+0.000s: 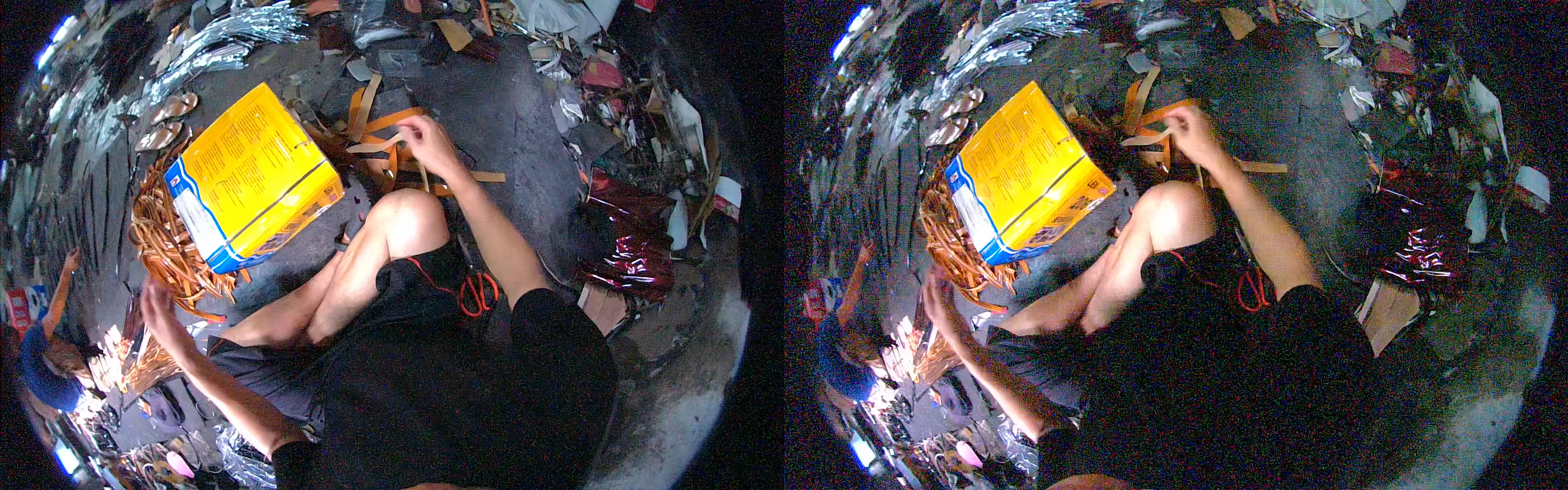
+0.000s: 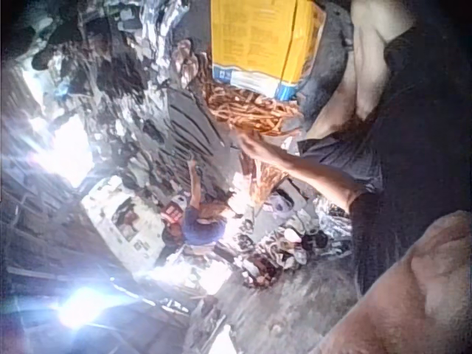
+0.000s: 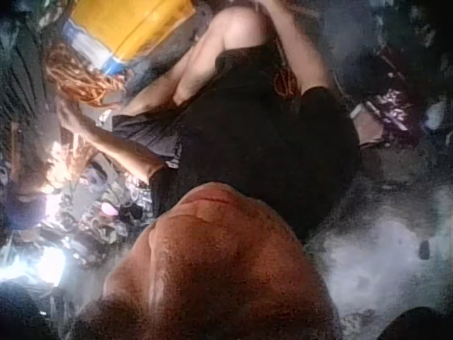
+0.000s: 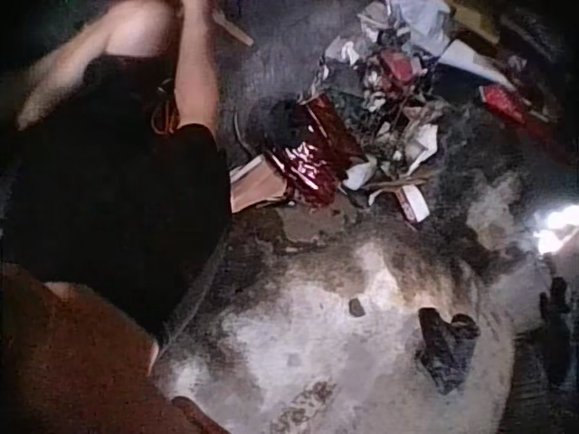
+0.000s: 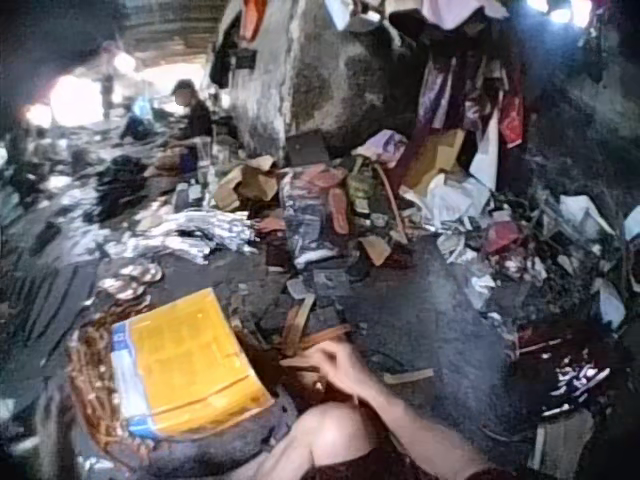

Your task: The person sits cross-legged on the floor and repeatedly peels thin strips from a long piece of brown leather using both hands. The peeled strips are placed in a pile on the floor. The person occasionally pauses to adjust the leather or pick up a tool.

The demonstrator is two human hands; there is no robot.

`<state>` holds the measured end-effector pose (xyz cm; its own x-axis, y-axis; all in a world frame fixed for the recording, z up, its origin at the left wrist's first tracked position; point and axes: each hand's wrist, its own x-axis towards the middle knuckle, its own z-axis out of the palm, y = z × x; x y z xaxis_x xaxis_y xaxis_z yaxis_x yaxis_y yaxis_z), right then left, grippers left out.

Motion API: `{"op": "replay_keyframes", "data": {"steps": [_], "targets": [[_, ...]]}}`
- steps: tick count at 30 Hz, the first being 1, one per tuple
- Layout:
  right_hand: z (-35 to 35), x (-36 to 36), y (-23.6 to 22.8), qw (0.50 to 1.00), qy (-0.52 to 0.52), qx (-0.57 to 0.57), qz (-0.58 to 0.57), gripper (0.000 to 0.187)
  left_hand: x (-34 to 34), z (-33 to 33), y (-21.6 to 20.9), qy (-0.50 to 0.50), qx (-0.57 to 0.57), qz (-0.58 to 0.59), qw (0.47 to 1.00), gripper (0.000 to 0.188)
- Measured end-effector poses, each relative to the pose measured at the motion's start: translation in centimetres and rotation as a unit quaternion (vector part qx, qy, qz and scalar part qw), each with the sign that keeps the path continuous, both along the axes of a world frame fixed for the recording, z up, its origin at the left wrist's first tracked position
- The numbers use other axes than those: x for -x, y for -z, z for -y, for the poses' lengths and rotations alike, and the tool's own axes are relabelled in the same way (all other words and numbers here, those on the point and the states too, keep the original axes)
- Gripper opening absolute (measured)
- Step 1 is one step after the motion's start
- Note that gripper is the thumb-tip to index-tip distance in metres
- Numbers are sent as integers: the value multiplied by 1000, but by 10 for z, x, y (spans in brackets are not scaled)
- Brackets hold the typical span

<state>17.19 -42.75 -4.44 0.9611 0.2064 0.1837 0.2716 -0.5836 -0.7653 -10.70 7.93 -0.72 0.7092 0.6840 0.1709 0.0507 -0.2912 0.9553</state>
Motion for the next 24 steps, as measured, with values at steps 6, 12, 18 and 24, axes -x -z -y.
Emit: {"op": "replay_keyframes", "data": {"steps": [6, 12, 18, 24], "targets": [[47, -44, 58, 997, 20, 47, -50, 39, 9, 80, -9, -10, 128, -12, 992, 37], [7, -46, -75, 978, -169, -123, 16, 21, -39, 152, -76, 16, 77, -31, 996, 34], [-48, 32, -204, 908, -391, -60, -135, 27, -99, 238, -135, 284, 58, 54, 956, 41], [-74, 55, -246, 928, -371, 18, -24, 19, -125, 258, -98, 485, 187, 35, 854, 50]]}}
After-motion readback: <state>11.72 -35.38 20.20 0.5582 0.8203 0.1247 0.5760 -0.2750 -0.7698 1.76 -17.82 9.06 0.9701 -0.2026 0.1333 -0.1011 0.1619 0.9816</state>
